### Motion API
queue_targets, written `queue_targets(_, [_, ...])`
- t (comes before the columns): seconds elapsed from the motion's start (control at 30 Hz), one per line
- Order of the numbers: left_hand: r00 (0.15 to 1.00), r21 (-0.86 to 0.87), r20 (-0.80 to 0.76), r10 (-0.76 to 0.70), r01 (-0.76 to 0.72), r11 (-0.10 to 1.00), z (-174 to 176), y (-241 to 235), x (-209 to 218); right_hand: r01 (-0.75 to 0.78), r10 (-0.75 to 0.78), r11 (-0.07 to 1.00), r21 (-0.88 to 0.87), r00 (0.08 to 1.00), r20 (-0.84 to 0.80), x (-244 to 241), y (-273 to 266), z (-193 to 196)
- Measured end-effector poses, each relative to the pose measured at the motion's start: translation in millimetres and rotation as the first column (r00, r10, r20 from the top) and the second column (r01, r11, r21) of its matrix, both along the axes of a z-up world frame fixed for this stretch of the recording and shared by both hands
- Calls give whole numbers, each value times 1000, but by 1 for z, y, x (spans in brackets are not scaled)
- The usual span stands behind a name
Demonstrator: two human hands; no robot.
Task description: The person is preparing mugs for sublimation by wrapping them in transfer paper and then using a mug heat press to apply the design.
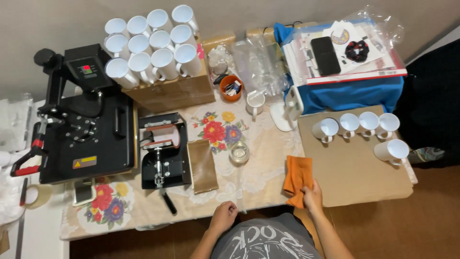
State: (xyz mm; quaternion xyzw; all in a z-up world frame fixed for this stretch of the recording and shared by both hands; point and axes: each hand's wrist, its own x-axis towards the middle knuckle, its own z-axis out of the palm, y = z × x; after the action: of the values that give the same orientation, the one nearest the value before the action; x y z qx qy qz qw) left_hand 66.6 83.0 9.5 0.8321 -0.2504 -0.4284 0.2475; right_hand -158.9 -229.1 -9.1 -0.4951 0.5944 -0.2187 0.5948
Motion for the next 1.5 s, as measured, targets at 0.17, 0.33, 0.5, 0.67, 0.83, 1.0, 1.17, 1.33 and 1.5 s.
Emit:
queue_targets(0.17, [998, 22, -9, 58, -58, 998, 5, 46, 19, -270, 276, 961, 60, 944, -178, 66, -1, 27])
queue_targets(0.33, [987, 1, -1, 159, -159, 987, 2, 70, 23, -414, 410, 908, 72, 835, -367, 108, -23, 50])
queue_targets(0.5, [977, -58, -8, 215, -215, 975, 2, 68, 18, -525, 344, 795, -303, 802, -488, 154, -56, 53])
queue_targets(0.67, [954, -60, -12, 299, -299, 952, 9, 56, 24, -555, 547, 692, -462, 821, -167, 263, -65, 92])
queue_targets(0.83, [942, 20, 2, 336, -336, 942, 13, 46, 32, -700, 792, 537, -471, 610, -2, 387, -38, 169])
queue_targets(1.0, [900, -6, 28, 435, -435, 901, 19, 40, 31, -767, 842, 516, -381, 536, 60, 493, -2, 226])
queue_targets(1.17, [892, -27, 39, 450, -449, 893, -7, 48, 17, -623, 717, 665, -412, 687, 117, 559, 6, 207])
queue_targets(1.33, [870, -92, 62, 488, -482, 871, -23, 53, 4, -556, 635, 707, -437, 771, 48, 582, 3, 180])
queue_targets(1.5, [662, -35, -5, 749, -749, 661, -28, 45, 15, -510, 635, 636, -578, 773, 17, 526, 1, 203])
